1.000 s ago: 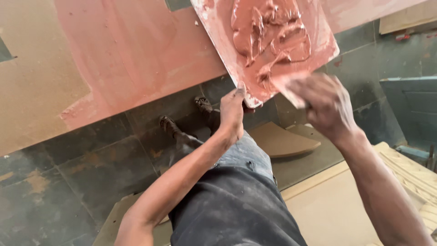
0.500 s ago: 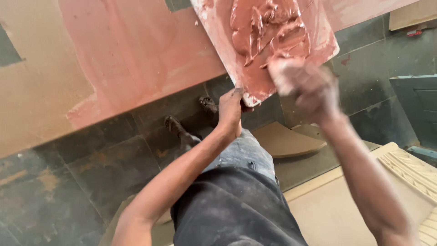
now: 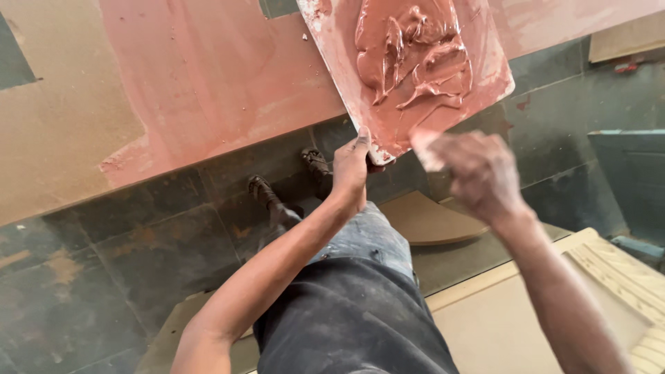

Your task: The person applies a reddish wood filler compound to the edges and surfaces of a wooden furniture structure using a small spatula and a board.

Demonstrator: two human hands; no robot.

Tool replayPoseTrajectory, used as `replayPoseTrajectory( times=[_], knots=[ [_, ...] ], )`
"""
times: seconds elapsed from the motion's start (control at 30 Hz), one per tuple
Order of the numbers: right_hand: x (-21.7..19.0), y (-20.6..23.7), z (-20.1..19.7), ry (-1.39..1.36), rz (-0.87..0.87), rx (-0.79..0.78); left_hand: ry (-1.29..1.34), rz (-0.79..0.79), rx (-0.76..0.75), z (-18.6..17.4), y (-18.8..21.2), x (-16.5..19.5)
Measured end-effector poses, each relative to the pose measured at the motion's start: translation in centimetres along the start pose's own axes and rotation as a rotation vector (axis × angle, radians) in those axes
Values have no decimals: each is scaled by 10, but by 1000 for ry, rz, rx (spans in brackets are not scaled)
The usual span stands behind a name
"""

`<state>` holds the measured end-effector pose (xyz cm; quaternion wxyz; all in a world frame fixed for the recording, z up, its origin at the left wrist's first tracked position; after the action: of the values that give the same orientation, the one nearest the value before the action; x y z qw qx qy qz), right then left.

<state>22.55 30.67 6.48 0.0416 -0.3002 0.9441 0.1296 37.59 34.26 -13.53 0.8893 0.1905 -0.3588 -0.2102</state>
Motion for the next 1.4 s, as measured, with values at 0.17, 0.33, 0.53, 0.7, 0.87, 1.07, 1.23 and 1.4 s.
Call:
replayPoseTrajectory(
  times=[0.17,0.33,0.53,0.7,0.87,1.07,1.23,1.4],
  knots=[
    [7,6,15,-593,111,93,-2,0,-61,3,8,0],
    [45,-15,47,-1907,216,314,-8,-5,-54,-10,20,7],
    [46,-48,5,-1141,34,199,-104,47,-131,-12,18,24],
    [5,-50,-17,-127,-203,-28,-132,-4,-83,-2,15,21],
    [10,-23,-9,-25,-265,-131,-77,33,-77,-1,15,24],
    [118,2,11,-968,98,152,-115,43,-74,0,20,31],
    [156,-8,50,-1733,-99,323,-206,-10,-43,3,22,46],
    [133,-5,26,-1154,-94,186,-106,-44,-74,5,24,41]
  ],
)
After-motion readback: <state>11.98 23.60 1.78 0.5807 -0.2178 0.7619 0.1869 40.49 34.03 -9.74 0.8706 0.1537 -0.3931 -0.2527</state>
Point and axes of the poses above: each hand's wrist, its own y-axis away from the middle knuckle, its own z-axis out of the palm, x = y × z, the point moved 7 cm from there along -y, towards the middle knuckle, and after that the axes turned 14 degrees about -x, right-handed, at the moved point
